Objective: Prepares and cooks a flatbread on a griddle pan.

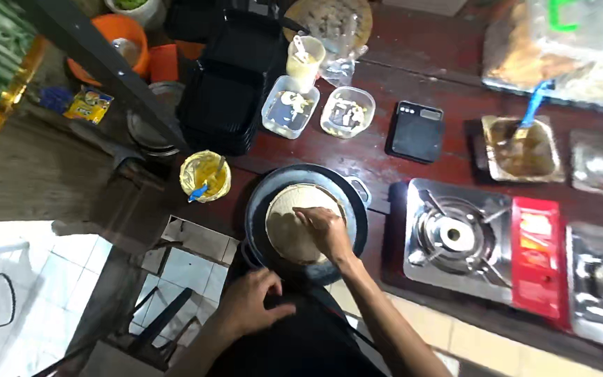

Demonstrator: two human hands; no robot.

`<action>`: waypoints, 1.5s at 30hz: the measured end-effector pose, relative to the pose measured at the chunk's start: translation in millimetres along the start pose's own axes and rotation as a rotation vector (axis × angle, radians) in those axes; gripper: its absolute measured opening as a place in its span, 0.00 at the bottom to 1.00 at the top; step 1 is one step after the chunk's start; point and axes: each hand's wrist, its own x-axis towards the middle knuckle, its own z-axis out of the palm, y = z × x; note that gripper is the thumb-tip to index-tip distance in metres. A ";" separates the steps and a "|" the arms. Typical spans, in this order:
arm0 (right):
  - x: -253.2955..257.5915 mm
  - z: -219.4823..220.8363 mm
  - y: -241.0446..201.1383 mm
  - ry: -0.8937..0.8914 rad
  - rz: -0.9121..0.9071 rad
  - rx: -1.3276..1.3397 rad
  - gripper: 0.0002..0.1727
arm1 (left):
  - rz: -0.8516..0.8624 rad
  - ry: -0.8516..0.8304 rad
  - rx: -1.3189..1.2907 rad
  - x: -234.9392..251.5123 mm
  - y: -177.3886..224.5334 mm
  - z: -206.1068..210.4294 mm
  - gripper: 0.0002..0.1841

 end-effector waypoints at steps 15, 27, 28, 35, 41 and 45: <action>109.7 80.1 -164.1 0.065 -0.340 -0.145 0.21 | -0.053 -0.039 -0.203 15.7 -96.3 -90.7 0.20; 146.5 97.3 -191.2 0.373 0.037 -0.034 0.07 | -0.172 0.200 -0.189 39.8 -193.7 -211.3 0.28; 150.2 99.0 -194.2 0.384 0.050 -0.042 0.07 | -0.136 0.245 -0.187 47.5 -195.6 -214.2 0.31; 146.3 101.4 -193.2 0.060 0.012 -0.317 0.16 | 0.116 0.437 -0.049 87.0 -206.0 -200.2 0.53; 152.1 71.8 -168.7 0.205 0.277 -0.247 0.19 | 0.287 0.468 -0.052 109.1 -224.9 -186.0 0.57; 158.9 71.1 -155.7 0.009 0.152 -0.255 0.12 | 0.247 0.433 -0.090 113.0 -231.0 -183.1 0.50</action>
